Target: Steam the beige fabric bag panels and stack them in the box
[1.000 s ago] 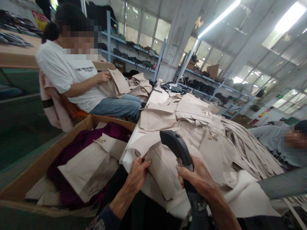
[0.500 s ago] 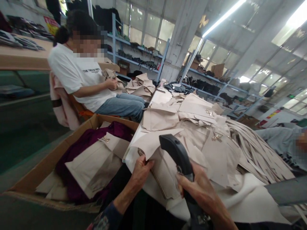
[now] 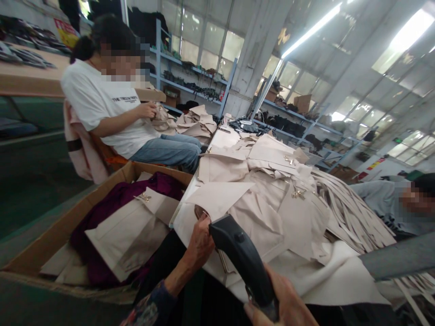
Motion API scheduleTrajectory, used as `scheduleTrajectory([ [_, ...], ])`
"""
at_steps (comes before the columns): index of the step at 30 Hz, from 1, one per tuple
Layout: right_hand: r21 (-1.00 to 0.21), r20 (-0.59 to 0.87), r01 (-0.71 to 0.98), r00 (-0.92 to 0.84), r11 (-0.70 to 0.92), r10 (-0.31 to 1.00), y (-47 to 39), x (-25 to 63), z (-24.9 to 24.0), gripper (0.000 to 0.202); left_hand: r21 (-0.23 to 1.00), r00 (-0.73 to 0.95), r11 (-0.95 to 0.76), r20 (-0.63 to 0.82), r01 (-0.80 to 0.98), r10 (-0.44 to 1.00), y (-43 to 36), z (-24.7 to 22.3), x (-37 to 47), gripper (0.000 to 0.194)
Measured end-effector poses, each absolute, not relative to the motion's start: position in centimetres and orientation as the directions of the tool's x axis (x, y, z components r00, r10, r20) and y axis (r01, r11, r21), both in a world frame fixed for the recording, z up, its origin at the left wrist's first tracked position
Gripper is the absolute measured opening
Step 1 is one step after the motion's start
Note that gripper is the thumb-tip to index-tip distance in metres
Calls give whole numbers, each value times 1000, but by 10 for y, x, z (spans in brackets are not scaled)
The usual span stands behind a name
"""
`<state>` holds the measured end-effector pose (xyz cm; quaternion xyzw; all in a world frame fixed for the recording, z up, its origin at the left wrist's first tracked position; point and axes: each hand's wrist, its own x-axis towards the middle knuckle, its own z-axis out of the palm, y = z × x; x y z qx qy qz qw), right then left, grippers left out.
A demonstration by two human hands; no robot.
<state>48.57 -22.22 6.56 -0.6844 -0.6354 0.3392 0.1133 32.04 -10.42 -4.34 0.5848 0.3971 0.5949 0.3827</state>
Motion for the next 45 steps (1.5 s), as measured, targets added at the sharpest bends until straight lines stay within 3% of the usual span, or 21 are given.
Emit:
scheduleTrajectory([
  [6,-636,-268,763,-75,-117,960,-213,468,71,28,839,33,-542,541,51,841,-108,-40,319,30],
  [10,-714,-248,678,-14,-173,969,-211,473,85,16,875,-35,-472,478,108,878,-108,-45,320,36],
  [13,-724,-204,672,14,-160,979,-213,482,92,14,896,-46,-429,436,111,899,-109,-45,320,32],
  [17,-733,-268,658,-47,-172,962,-219,482,87,11,914,-53,-403,405,50,913,-112,-42,319,17],
  [20,-726,-253,673,-75,-138,964,-221,478,80,11,958,-96,-279,284,66,954,-110,-47,315,7],
  [24,-771,-251,617,-65,-159,966,-218,486,74,11,975,-177,-43,83,220,981,-107,-64,298,15],
  [27,-804,-269,557,-28,-209,963,-215,502,68,7,847,-57,-85,134,525,989,-119,-67,277,25],
  [30,-813,-266,534,14,-232,964,-210,519,62,5,546,2,-165,286,822,958,-139,-53,261,28],
  [32,-828,-251,515,17,-223,968,-204,528,61,4,360,2,-166,415,918,910,-143,-38,263,27],
  [35,-841,-218,500,34,-206,975,-193,535,63,6,190,154,-305,553,933,818,-125,-27,286,39],
  [38,-839,-207,506,37,-197,978,-183,539,68,6,114,308,-442,565,890,766,-93,-41,317,44],
  [45,-841,-191,523,-41,-141,981,-158,530,73,6,147,331,-474,541,868,773,-72,-80,330,48],
])
